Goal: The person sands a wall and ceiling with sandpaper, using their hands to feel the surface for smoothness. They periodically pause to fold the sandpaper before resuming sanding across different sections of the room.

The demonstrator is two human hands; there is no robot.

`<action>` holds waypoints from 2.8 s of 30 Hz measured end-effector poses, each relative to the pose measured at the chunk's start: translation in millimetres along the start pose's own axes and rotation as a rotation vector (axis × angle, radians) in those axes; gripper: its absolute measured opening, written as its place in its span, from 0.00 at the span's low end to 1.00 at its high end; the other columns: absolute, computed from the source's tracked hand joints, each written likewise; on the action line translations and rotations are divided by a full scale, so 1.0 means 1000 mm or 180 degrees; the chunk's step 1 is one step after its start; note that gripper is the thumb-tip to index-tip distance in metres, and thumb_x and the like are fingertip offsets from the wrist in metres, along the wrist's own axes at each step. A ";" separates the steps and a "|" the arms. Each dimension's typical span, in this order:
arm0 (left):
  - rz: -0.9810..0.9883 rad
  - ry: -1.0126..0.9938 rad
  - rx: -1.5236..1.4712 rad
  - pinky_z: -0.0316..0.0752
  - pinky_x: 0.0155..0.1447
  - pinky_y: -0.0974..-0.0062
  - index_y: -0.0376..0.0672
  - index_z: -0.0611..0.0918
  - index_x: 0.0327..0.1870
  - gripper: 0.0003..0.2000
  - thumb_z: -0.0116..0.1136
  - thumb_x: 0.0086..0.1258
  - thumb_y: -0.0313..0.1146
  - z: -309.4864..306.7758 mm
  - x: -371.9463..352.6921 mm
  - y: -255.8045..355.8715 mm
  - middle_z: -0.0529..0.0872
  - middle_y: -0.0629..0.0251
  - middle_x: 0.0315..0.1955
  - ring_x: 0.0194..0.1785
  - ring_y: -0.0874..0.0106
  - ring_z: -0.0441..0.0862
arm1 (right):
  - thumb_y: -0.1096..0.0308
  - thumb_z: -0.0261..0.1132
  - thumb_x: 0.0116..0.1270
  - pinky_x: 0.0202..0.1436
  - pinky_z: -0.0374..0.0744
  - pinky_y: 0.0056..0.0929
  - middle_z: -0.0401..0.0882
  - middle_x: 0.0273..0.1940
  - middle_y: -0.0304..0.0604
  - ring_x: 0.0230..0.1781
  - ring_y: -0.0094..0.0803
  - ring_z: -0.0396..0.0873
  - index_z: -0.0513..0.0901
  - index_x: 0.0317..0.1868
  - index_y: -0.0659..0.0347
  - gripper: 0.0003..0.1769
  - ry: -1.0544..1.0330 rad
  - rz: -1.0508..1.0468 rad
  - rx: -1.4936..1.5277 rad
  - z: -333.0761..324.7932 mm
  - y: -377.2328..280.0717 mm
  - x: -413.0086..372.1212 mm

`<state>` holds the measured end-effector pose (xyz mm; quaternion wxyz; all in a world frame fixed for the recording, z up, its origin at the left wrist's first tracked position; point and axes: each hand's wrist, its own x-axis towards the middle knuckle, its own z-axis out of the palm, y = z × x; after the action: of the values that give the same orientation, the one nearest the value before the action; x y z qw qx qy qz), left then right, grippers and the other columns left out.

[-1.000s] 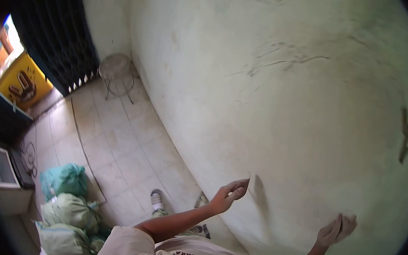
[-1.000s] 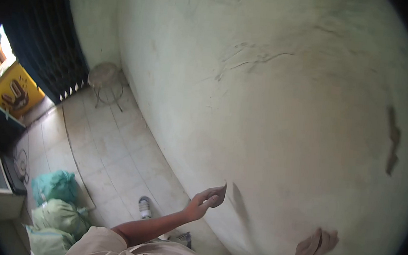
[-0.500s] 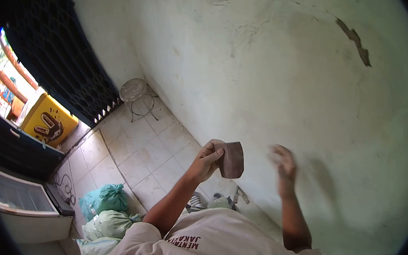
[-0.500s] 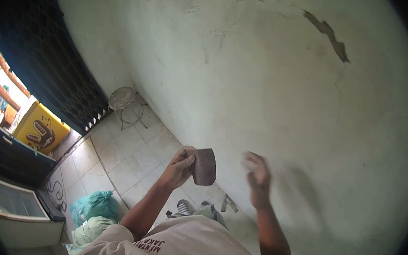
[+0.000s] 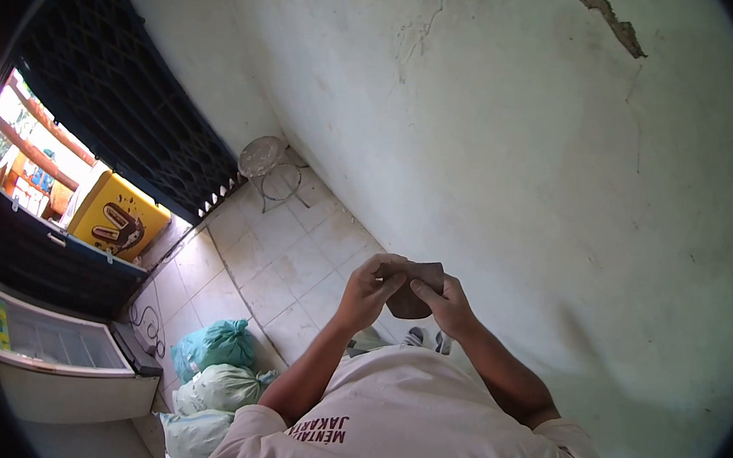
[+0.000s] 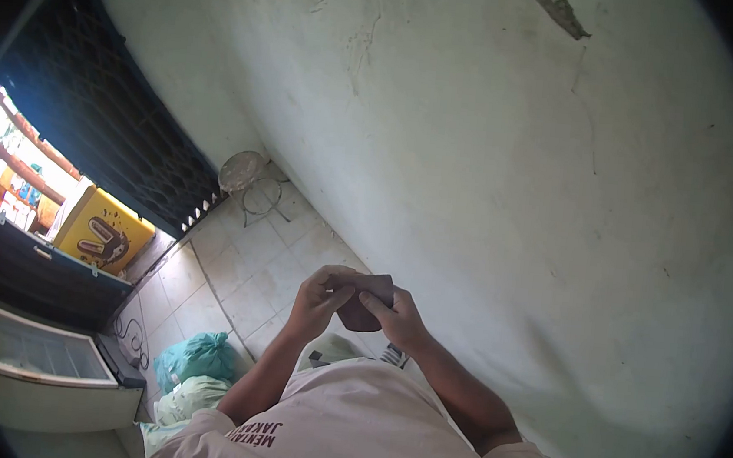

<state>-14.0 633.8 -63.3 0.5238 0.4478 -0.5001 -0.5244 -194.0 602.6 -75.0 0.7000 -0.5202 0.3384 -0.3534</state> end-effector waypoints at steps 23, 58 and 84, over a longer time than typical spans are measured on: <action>-0.0286 0.0573 -0.0410 0.78 0.55 0.69 0.36 0.67 0.67 0.23 0.55 0.72 0.25 -0.250 -0.026 -0.010 0.76 0.52 0.60 0.57 0.64 0.79 | 0.66 0.64 0.71 0.60 0.73 0.27 0.81 0.53 0.40 0.51 0.24 0.78 0.75 0.63 0.66 0.23 0.0502 -0.0033 0.1023 0.167 0.081 0.131; 0.3588 0.0815 0.1850 0.57 0.73 0.54 0.34 0.67 0.66 0.22 0.52 0.76 0.33 -0.339 0.415 0.149 0.69 0.46 0.67 0.72 0.52 0.64 | 0.70 0.60 0.73 0.62 0.71 0.31 0.78 0.54 0.38 0.56 0.25 0.74 0.75 0.58 0.62 0.15 0.4083 -0.3170 0.0998 0.080 -0.064 0.178; 0.4665 0.0107 0.0833 0.28 0.78 0.48 0.39 0.72 0.69 0.26 0.40 0.79 0.48 -0.302 0.529 0.145 0.44 0.52 0.78 0.81 0.59 0.35 | 0.73 0.45 0.76 0.79 0.48 0.36 0.45 0.77 0.59 0.79 0.48 0.46 0.52 0.75 0.70 0.30 0.6835 -0.1130 -0.0393 0.081 0.046 0.418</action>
<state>274.0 96.4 79.5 0.6892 0.0662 -0.7209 0.0300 99.1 297.7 -145.2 -0.0489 -0.0160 0.7105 -0.7019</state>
